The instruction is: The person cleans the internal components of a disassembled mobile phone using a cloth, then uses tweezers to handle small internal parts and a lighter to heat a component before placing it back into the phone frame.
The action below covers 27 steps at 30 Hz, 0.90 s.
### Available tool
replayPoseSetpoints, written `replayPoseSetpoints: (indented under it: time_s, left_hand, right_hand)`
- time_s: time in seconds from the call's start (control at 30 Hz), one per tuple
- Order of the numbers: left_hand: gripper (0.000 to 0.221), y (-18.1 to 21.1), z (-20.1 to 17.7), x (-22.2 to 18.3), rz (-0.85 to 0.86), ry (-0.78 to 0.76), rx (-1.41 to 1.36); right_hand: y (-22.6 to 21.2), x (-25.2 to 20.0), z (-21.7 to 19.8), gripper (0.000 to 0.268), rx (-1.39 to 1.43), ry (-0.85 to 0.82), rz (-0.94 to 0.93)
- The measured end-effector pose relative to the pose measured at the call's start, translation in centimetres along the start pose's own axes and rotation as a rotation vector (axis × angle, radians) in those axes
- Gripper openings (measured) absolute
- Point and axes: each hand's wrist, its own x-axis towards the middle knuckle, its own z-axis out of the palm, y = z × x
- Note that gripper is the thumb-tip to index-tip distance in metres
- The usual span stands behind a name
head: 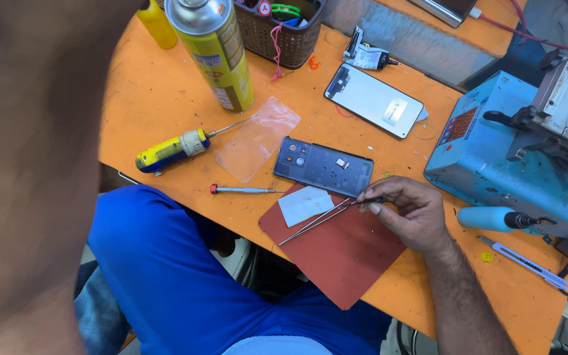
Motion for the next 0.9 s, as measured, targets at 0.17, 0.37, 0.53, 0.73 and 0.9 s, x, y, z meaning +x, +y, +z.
replayPoseSetpoints:
  time_s: [0.17, 0.37, 0.53, 0.73, 0.9]
  left_hand:
    - [0.018, 1.8, -1.2, -1.8, -0.027, 0.050, -0.111]
    - [0.020, 5.9, -4.4, -9.6, -0.144, 0.054, -0.219]
    - [0.019, 6.3, -1.8, -12.5, -0.322, -0.119, -0.252]
    - [0.021, 6.0, -0.5, -11.1, -0.191, -0.271, -0.127]
    - [0.024, 7.5, 4.3, -8.3, -0.137, -0.333, -0.096]
  right_hand:
    - [0.3, -0.3, -0.3, 0.018, 0.082, 0.001, -0.005]
    - [0.6, -0.6, -0.4, 0.016, 0.155, 0.042, -0.032]
    - [0.7, -0.8, -0.3, 0.015, 0.119, 0.085, -0.024]
    - [0.3, -0.7, -0.1, 0.014, 0.014, 0.116, 0.027]
    - [0.3, -0.7, -0.2, 0.014, -0.012, 0.091, 0.027]
